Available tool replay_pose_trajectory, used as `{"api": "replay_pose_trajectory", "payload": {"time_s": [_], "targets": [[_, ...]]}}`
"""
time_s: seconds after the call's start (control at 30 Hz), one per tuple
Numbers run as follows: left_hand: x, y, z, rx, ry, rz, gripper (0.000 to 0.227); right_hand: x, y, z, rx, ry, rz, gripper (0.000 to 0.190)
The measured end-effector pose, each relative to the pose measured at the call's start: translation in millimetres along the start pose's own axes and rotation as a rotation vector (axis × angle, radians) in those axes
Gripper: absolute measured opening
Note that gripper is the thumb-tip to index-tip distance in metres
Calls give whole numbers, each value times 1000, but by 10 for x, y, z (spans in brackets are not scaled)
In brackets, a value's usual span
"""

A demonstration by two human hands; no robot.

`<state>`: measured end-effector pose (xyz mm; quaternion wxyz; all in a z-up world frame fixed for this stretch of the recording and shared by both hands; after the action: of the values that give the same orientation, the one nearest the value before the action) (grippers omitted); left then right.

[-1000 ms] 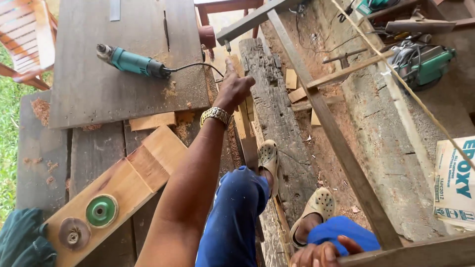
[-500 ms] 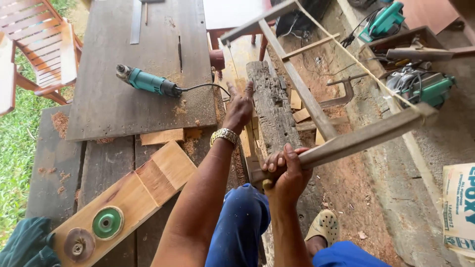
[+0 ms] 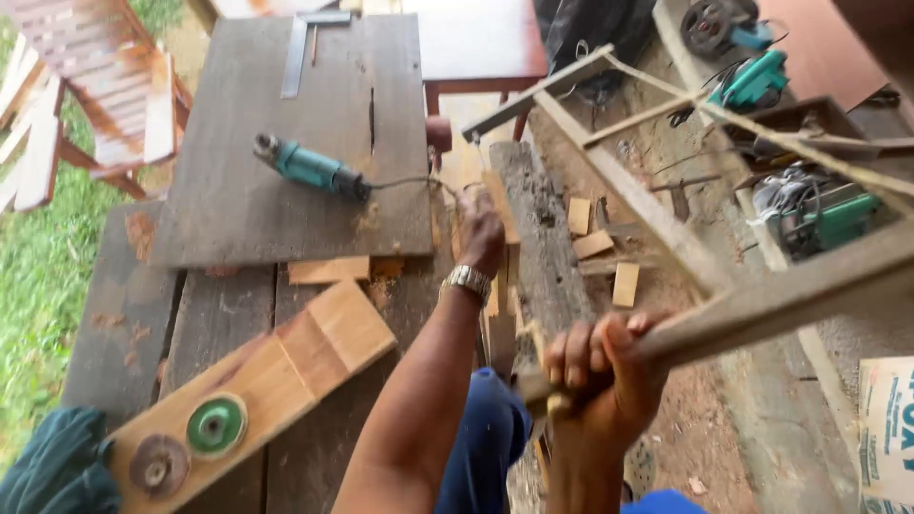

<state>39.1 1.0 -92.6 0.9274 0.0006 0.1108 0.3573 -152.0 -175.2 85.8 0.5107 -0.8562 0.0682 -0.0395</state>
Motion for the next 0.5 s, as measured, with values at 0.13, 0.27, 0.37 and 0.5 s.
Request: {"api": "replay_pose_trajectory", "payload": {"time_s": [0.13,0.27,0.37,0.5], "targets": [[116,-74,-140,496,-366,-186,56,362,-247,28,-25,19,-30,17],[204,-188,-405,299,-118,-274,54,981,-867,90,-103,35,46,22],[356,-241,-675,-255,-76,-175,45,1526,-1216,227,-162,50,207,20],[-80,-16,25,32,-270,-111,56,2460,-1427,584,2,-28,42,22]]}}
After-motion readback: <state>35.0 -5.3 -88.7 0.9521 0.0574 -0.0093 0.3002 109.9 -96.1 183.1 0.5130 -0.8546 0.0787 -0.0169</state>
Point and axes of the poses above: each hand's wrist, its own x-axis towards the middle knuckle, its own y-axis out of the back of the hand, z = x × y, the point moved 2 cm from there along x, towards the middle knuckle, and after that the axes turned 11 degrees about z, right-handed, at the moved point
